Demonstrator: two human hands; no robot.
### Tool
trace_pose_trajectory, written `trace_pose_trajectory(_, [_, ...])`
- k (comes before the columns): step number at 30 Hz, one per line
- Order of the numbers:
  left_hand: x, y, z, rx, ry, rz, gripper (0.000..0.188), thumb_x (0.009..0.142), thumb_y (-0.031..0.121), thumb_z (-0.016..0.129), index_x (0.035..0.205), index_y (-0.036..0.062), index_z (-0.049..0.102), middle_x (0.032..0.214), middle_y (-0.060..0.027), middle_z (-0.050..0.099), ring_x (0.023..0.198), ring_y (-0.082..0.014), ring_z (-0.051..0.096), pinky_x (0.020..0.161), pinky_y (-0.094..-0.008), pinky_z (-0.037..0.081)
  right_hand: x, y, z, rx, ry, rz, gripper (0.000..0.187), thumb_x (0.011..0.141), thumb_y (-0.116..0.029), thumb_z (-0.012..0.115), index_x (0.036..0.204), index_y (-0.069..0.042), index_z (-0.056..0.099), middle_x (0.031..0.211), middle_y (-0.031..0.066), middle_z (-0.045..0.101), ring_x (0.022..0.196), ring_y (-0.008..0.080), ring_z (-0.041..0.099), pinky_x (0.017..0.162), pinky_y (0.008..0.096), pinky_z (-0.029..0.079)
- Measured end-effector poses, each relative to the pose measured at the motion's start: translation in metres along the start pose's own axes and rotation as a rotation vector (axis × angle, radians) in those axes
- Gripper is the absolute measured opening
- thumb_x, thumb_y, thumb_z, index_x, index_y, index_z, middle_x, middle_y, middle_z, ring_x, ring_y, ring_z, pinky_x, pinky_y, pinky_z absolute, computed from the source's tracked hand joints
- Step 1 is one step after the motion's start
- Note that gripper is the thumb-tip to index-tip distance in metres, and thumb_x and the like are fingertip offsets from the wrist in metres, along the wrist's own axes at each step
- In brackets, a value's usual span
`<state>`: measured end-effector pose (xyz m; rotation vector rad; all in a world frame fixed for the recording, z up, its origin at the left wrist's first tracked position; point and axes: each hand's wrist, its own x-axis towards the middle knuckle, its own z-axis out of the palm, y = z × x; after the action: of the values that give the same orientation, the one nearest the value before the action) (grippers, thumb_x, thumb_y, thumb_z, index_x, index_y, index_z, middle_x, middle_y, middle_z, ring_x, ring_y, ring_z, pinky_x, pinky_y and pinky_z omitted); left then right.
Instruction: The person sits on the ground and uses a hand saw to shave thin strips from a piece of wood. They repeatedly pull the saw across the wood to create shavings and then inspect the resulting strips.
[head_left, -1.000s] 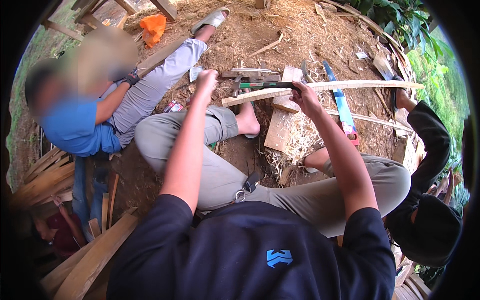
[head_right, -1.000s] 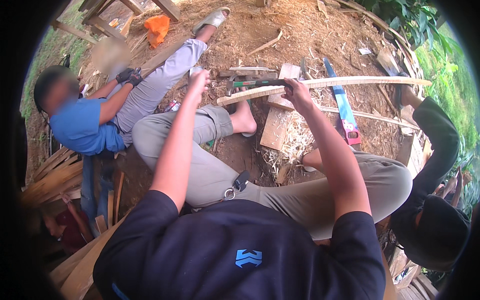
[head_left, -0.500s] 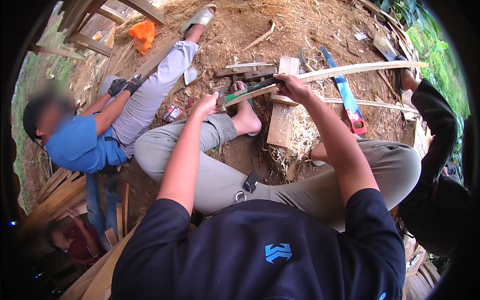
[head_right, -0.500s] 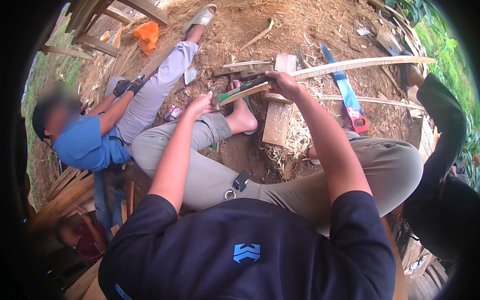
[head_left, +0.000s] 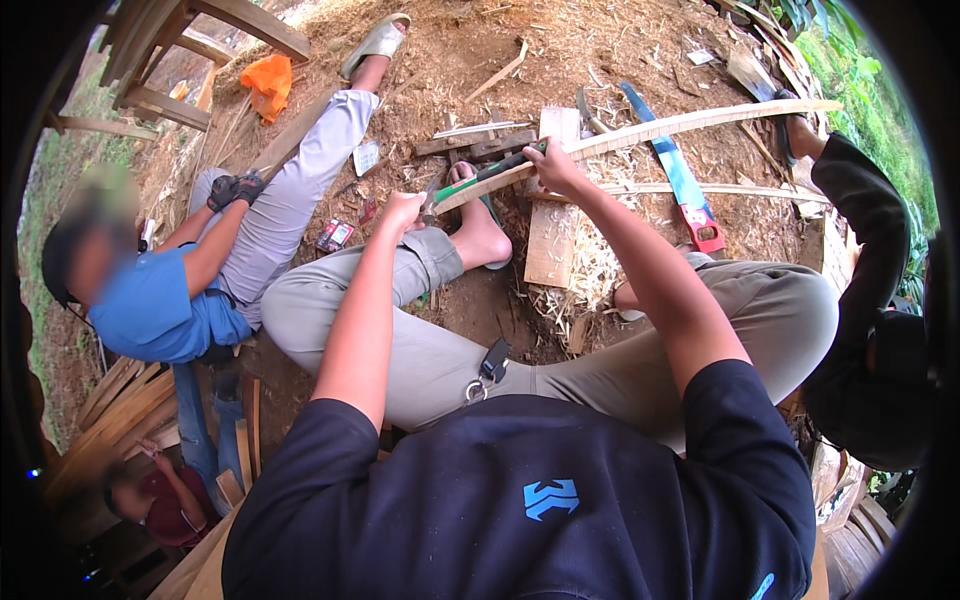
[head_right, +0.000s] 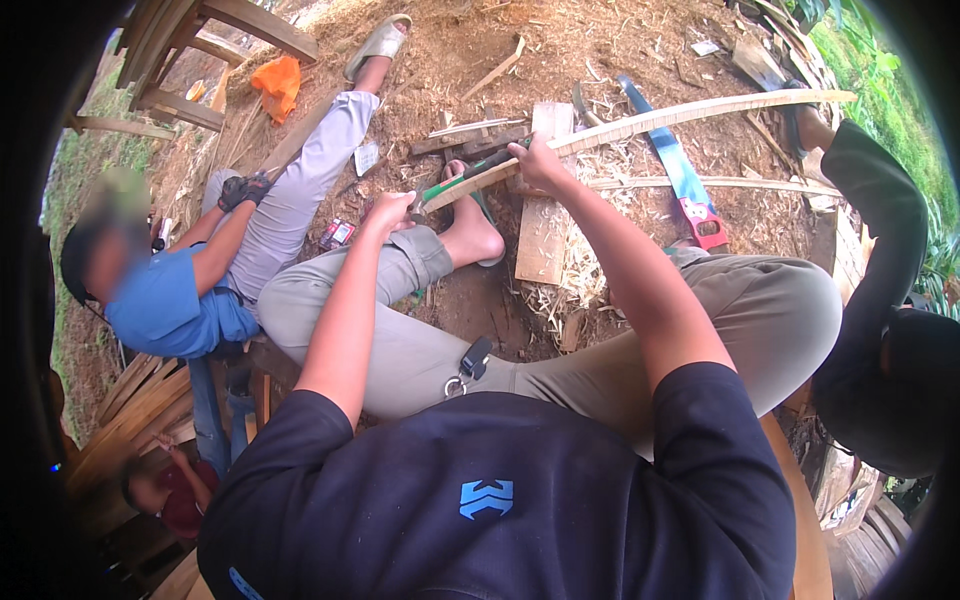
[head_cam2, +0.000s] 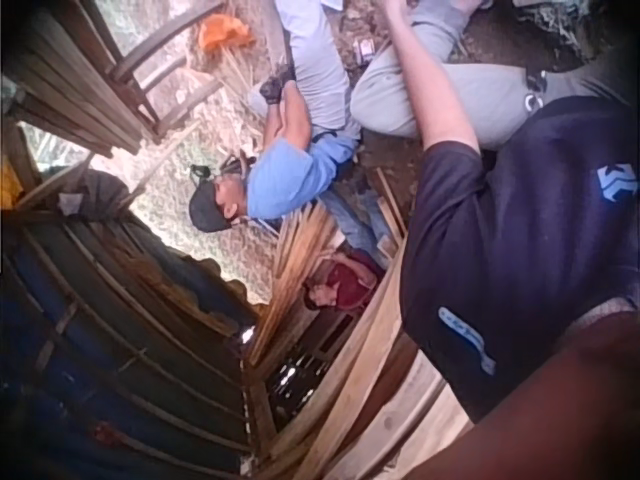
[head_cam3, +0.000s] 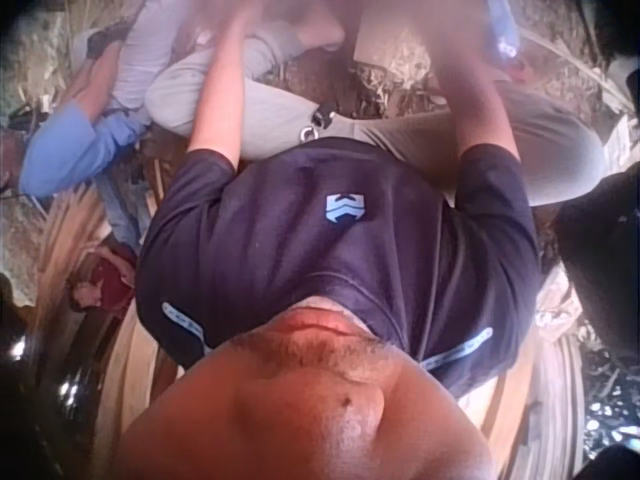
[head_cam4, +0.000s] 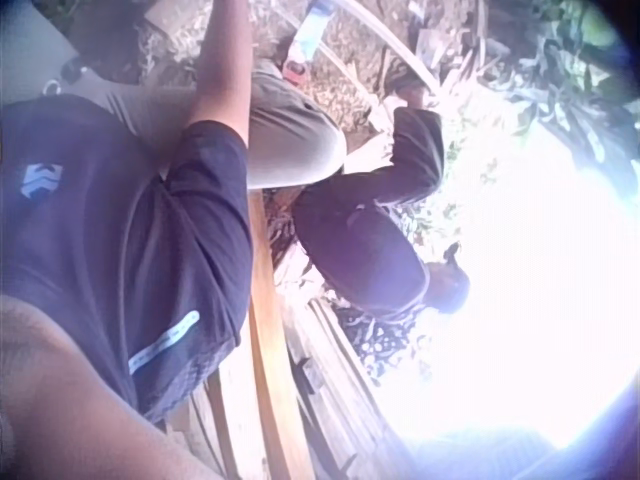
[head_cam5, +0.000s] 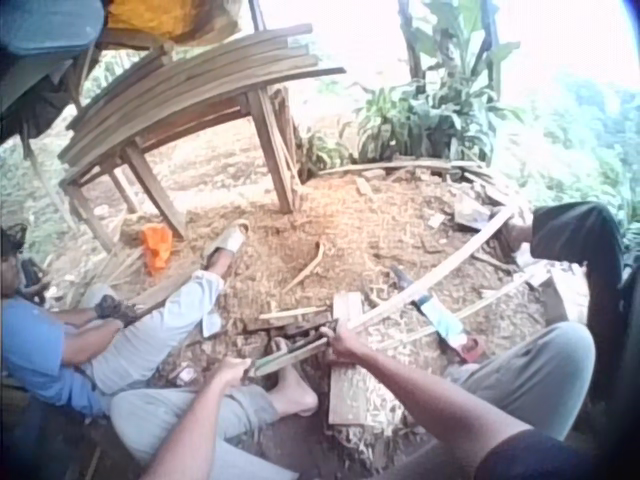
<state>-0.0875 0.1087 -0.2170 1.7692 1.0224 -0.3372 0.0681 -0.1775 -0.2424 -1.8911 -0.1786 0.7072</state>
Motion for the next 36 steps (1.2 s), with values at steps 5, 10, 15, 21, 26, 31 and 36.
trace_pose_trajectory(5, [-0.003,-0.001,-0.003,0.013,-0.006,-0.043,0.030,0.099,0.025,0.060,0.111,-0.0015,0.067,0.092,-0.0054,0.062,0.071,-0.0166,0.058,0.070,-0.0361,0.059,-0.012,-0.002,-0.009,-0.034,-0.082,0.066,0.056,0.097,-0.038,0.065,0.129,0.004,0.049,0.086,0.0191,0.070,0.065,0.0216,0.069,0.058,0.0377,0.053])
trace_pose_trajectory(10, [-0.002,-0.002,-0.001,-0.007,0.012,-0.024,0.029,0.098,0.023,0.061,0.111,-0.0024,0.067,0.095,-0.0067,0.063,0.075,-0.0187,0.061,0.070,-0.0365,0.061,-0.009,0.008,0.000,-0.063,0.070,-0.026,0.068,0.095,-0.040,0.068,0.146,-0.003,0.043,0.081,0.0137,0.073,0.066,0.0187,0.071,0.055,0.0338,0.053])
trace_pose_trajectory(15, [-0.009,0.004,0.005,-0.184,0.068,-0.010,0.024,0.095,0.018,0.066,0.103,-0.0046,0.070,0.086,-0.0098,0.068,0.069,-0.0210,0.066,0.064,-0.0372,0.062,-0.003,0.018,-0.001,-0.115,0.084,-0.036,0.072,0.095,-0.038,0.068,0.152,-0.007,0.037,0.081,0.0125,0.073,0.067,0.0178,0.071,0.054,0.0330,0.053])
trace_pose_trajectory(21, [-0.008,-0.002,0.000,-0.190,0.131,0.026,0.022,0.089,0.012,0.073,0.097,-0.0085,0.070,0.085,-0.0145,0.070,0.068,-0.0234,0.070,0.058,-0.0365,0.062,-0.012,0.002,-0.004,-0.057,0.003,0.035,0.065,0.098,-0.034,0.064,0.150,-0.005,0.039,0.092,0.0153,0.073,0.072,0.0194,0.071,0.063,0.0353,0.055])
trace_pose_trajectory(26, [-0.010,0.000,0.000,-0.138,0.174,0.059,0.023,0.086,0.011,0.076,0.092,-0.0100,0.070,0.083,-0.0159,0.071,0.064,-0.0229,0.070,0.054,-0.0347,0.061,-0.017,-0.004,-0.009,-0.060,-0.009,0.043,0.065,0.098,-0.033,0.065,0.151,-0.006,0.038,0.098,0.0135,0.073,0.073,0.0182,0.071,0.060,0.0331,0.054])
trace_pose_trajectory(31, [-0.012,0.002,0.000,-0.130,0.199,0.077,0.022,0.084,0.010,0.078,0.090,-0.0093,0.071,0.080,-0.0158,0.071,0.062,-0.0214,0.070,0.052,-0.0334,0.060,-0.016,-0.001,-0.009,-0.037,-0.018,0.031,0.064,0.098,-0.033,0.066,0.150,-0.006,0.040,0.100,0.0129,0.073,0.072,0.0173,0.071,0.061,0.0329,0.054])
trace_pose_trajectory(36, [-0.009,-0.003,-0.001,-0.139,0.224,0.095,0.020,0.082,0.010,0.080,0.088,-0.0079,0.072,0.078,-0.0147,0.071,0.060,-0.0199,0.069,0.049,-0.0316,0.058,-0.009,0.006,-0.010,-0.059,-0.028,0.006,0.064,0.097,-0.034,0.067,0.149,-0.007,0.043,0.101,0.0129,0.073,0.072,0.0171,0.071,0.066,0.0331,0.055])
